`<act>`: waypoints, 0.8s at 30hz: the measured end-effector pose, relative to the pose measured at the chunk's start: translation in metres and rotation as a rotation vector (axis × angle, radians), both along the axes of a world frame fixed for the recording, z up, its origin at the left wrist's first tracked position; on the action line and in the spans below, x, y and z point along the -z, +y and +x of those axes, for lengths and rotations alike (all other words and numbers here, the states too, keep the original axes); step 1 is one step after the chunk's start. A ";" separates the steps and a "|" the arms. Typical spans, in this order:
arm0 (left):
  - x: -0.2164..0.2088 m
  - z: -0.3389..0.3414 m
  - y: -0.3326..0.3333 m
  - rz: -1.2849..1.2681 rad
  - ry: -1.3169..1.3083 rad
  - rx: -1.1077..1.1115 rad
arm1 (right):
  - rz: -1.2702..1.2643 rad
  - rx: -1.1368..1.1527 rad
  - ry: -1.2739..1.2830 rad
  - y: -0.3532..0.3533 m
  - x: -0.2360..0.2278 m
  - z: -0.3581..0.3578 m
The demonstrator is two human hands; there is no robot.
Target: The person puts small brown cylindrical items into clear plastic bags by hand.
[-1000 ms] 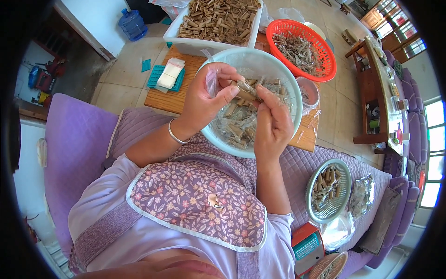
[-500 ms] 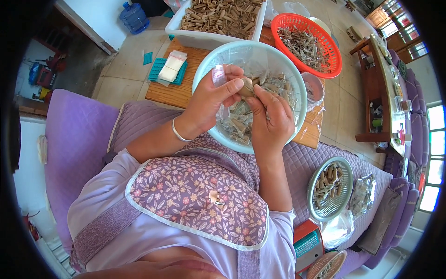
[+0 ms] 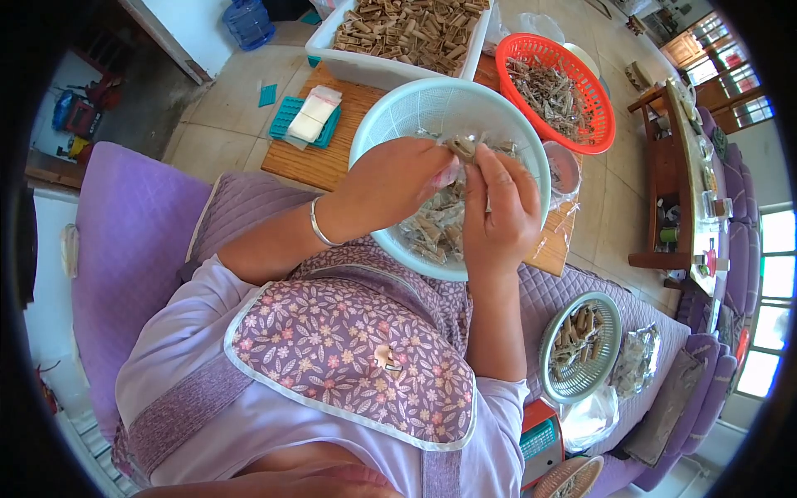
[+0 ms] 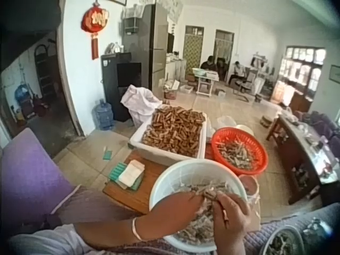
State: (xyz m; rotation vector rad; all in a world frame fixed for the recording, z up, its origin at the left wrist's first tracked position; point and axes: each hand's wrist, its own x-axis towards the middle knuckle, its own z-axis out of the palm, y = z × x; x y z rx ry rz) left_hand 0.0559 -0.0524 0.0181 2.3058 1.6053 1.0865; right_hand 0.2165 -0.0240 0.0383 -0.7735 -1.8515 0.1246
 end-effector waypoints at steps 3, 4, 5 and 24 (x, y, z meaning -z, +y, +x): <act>0.000 -0.002 -0.003 0.100 -0.024 -0.025 | -0.025 0.049 -0.074 0.001 -0.002 0.000; 0.001 -0.001 -0.002 0.099 -0.026 -0.023 | -0.034 0.041 -0.110 0.000 -0.003 0.001; 0.003 0.000 -0.002 0.149 -0.031 -0.045 | -0.042 0.033 -0.147 0.000 -0.003 0.002; 0.020 0.005 0.000 -0.002 -0.266 0.063 | -0.462 -0.066 -0.377 0.001 -0.026 0.007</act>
